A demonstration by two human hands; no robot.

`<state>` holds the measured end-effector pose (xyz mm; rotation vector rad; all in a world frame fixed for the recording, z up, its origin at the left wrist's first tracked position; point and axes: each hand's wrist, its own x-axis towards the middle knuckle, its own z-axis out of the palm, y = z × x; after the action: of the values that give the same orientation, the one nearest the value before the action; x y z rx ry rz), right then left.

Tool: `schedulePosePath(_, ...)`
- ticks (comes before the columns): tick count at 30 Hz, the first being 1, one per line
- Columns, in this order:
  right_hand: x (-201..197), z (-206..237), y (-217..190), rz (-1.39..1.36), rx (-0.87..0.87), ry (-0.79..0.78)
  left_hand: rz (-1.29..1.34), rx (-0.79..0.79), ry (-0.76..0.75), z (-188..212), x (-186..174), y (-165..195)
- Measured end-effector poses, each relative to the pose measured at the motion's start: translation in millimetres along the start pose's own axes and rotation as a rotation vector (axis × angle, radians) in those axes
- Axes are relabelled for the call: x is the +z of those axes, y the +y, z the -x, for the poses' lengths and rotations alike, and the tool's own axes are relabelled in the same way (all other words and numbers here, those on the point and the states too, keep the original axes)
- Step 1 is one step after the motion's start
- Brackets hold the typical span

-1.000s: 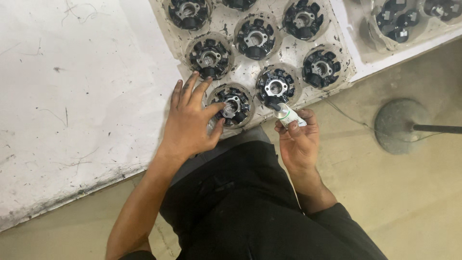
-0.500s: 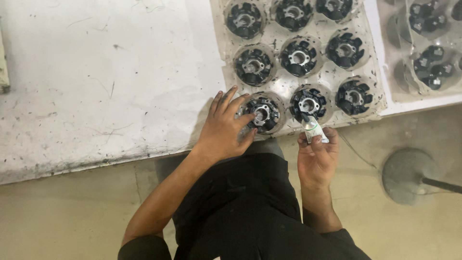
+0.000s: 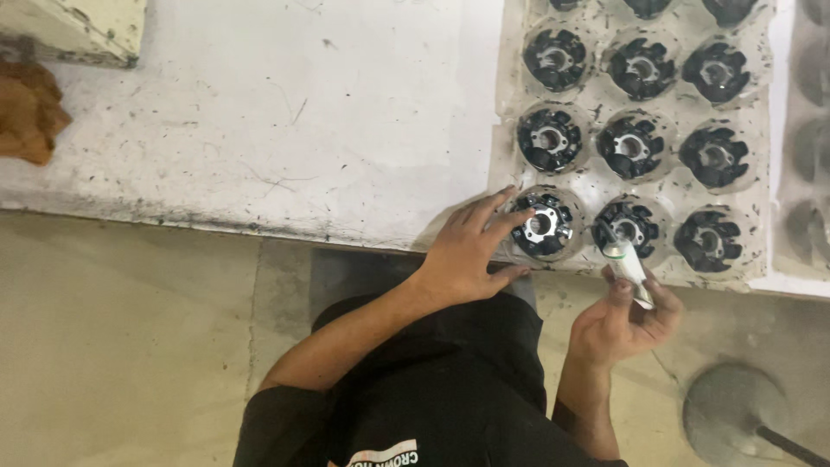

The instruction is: The person applies adhesive from a tube to the center of small black mechanical parts arranged in plastic trays. They pick up each part, apply the adhesive, and place it back into the tray, repeating the process across multiple trays.

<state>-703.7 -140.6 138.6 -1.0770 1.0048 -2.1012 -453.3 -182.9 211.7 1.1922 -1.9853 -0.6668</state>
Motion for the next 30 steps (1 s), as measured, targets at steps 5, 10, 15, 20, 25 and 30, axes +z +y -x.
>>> schedulePosePath(5, -8, -9, 25, 0.372, -0.319, -0.022, 0.172, -0.117, 0.103, 8, -5, -6)
schedulePosePath(10, -2, -12, 40, 0.528, -0.439, -0.047, 0.271, -0.430, -0.051, 7, -13, -4)
schedulePosePath(15, 11, -10, 43, 0.573, -0.547, -0.040, 0.581, -0.475, -0.030, 6, -11, -1)
schedulePosePath(20, 18, -6, 45, 0.612, -0.550, -0.045, 0.886, -0.546, 0.022, 9, 5, -3)
schedulePosePath(25, 17, -7, 40, 0.506, -0.457, -0.065, 0.853, -0.482, 0.044, 13, 14, -7)
schedulePosePath(30, 30, 4, 35, 0.243, -0.290, -0.007, 0.569, -0.366, 0.029, 13, 19, -10)
